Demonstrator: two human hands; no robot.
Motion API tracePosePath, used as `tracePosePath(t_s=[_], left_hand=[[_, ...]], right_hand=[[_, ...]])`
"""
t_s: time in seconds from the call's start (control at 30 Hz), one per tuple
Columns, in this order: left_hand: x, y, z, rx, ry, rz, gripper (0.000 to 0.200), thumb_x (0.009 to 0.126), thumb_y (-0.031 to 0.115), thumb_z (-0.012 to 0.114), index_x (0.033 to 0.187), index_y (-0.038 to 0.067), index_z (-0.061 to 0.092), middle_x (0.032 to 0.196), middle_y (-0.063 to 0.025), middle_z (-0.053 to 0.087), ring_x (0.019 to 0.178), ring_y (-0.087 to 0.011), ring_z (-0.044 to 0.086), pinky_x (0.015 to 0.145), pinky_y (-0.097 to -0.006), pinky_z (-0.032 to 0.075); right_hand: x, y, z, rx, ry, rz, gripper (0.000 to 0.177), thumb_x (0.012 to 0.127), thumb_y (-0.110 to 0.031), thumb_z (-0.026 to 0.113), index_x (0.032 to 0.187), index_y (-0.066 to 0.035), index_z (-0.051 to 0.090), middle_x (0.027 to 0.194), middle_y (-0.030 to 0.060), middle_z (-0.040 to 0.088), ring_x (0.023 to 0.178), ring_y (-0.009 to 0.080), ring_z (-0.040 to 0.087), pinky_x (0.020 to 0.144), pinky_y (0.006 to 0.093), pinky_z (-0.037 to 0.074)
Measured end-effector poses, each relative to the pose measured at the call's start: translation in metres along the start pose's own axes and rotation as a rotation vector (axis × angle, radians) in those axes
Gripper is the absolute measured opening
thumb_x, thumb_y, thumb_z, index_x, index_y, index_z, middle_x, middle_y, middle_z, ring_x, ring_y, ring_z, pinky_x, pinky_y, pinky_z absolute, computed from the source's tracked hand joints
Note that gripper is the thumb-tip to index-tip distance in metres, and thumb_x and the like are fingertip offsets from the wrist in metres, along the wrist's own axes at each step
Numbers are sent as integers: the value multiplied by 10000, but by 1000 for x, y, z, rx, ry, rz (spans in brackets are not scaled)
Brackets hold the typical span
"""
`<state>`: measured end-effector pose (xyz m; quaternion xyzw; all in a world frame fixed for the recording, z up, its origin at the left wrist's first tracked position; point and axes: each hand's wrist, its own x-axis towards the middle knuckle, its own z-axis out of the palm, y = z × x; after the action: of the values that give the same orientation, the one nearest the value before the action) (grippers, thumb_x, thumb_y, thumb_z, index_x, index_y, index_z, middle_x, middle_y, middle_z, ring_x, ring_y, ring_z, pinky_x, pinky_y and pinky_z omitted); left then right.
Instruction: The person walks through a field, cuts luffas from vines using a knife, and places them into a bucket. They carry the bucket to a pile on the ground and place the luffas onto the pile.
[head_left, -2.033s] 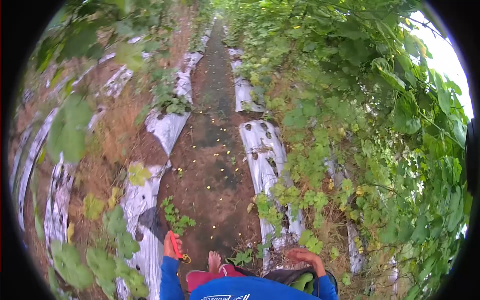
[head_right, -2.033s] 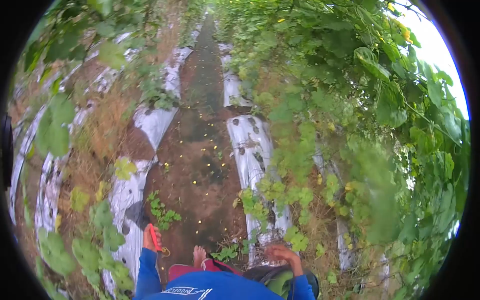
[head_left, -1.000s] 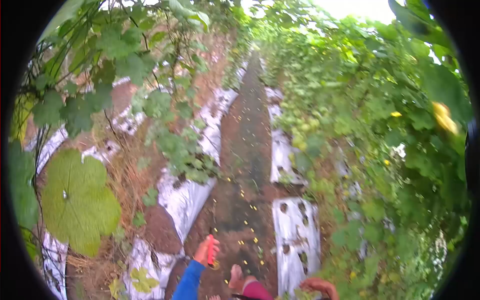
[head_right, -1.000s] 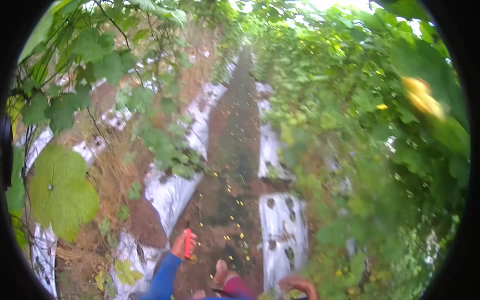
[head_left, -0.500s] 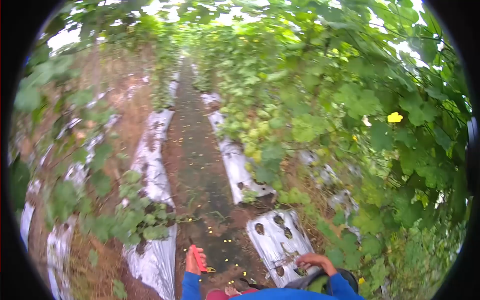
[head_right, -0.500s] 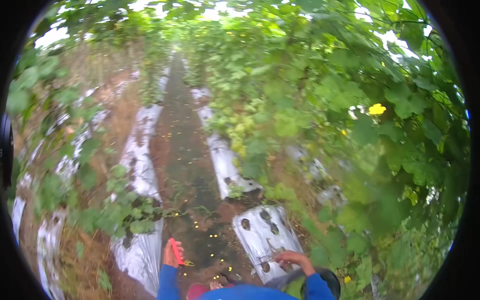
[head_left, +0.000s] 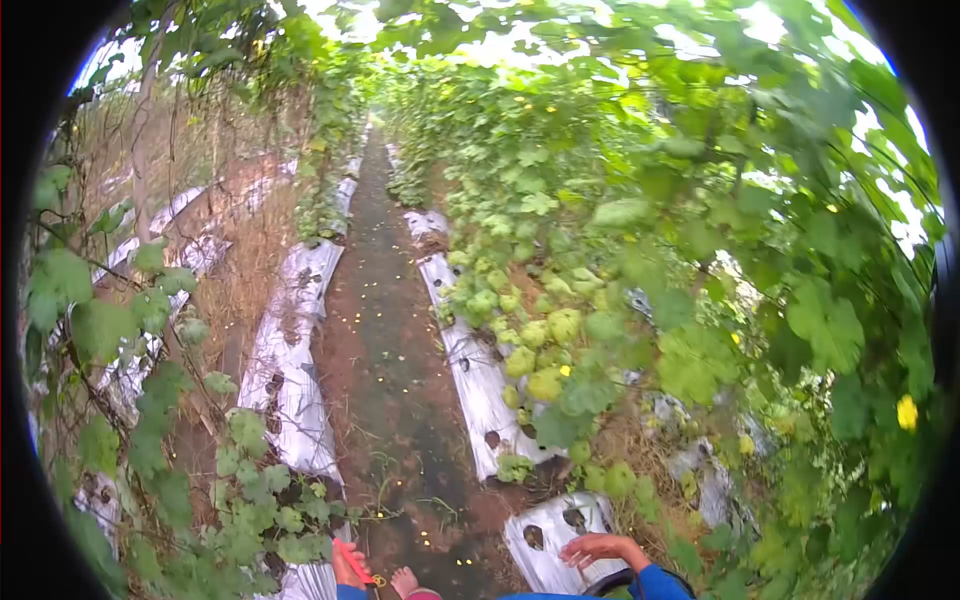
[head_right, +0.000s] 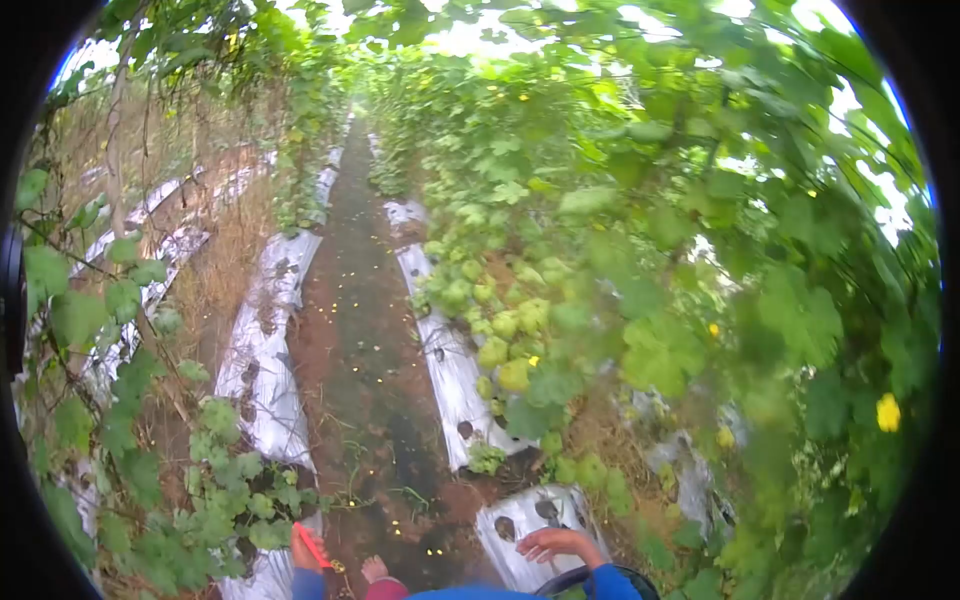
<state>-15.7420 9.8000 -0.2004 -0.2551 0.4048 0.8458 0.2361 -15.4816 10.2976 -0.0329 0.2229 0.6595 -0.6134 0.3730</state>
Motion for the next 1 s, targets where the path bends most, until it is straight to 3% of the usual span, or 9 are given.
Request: tracePosePath(t_s=[0.07,0.17,0.43,0.6,0.63,0.7,0.9,0.97,1.0], left_hand=[[42,27,11,-45,0,14,527,852,654,483,935,134,506,581,-19,497,432,-155,433,379,-312,354],[78,82,74,-33,5,76,512,865,637,482,955,134,508,593,-15,499,437,-139,435,379,-298,351],[206,182,232,317,-191,115,446,913,577,448,933,140,532,597,8,506,413,-109,414,361,-255,341],[324,195,268,387,-202,133,494,924,600,400,950,121,517,600,-5,521,423,-104,441,354,-257,358],[337,195,259,399,-168,123,494,924,600,400,950,121,517,600,-5,521,423,-104,441,354,-257,358],[375,201,281,364,-99,99,487,916,612,401,939,140,518,596,-7,524,423,-109,442,354,-261,362],[439,228,381,341,-110,-6,448,909,600,431,953,166,532,601,-9,540,418,-119,447,363,-260,367],[465,240,419,324,-190,-11,443,914,588,440,963,161,546,618,-3,551,432,-108,458,371,-254,369],[477,246,434,325,-219,-4,442,916,583,446,969,157,554,625,1,554,438,-102,462,374,-249,370]], right_hand=[[5,-18,-22,181,41,-39,524,890,-417,591,1280,-72,531,1218,25,597,1045,157,593,804,300,493],[29,-65,-42,121,149,-148,556,872,-430,610,1284,-68,525,1212,33,597,1054,169,591,825,312,504],[101,-181,-107,186,4,-140,609,865,-480,618,1299,-67,509,1279,38,555,1144,175,546,919,345,464],[181,-231,-191,267,3,-37,532,906,-385,591,1324,-69,493,1282,54,562,1134,185,567,930,342,463],[198,-240,-210,-113,-1,-241,466,923,-309,579,1309,-60,503,1266,64,574,1129,187,576,934,345,473],[218,-265,-247,340,32,-43,443,921,-264,584,1299,-46,507,1262,66,577,1124,188,577,934,346,482],[291,-300,-338,453,95,-217,466,909,-369,605,1235,-43,547,1214,48,601,1028,166,606,832,297,500],[328,-359,-357,175,216,-38,442,910,-409,600,1188,-65,585,1152,22,622,990,132,593,824,287,491],[323,-401,-353,105,231,-117,436,913,-433,591,1177,-86,604,1113,0,635,956,113,587,821,274,481]])
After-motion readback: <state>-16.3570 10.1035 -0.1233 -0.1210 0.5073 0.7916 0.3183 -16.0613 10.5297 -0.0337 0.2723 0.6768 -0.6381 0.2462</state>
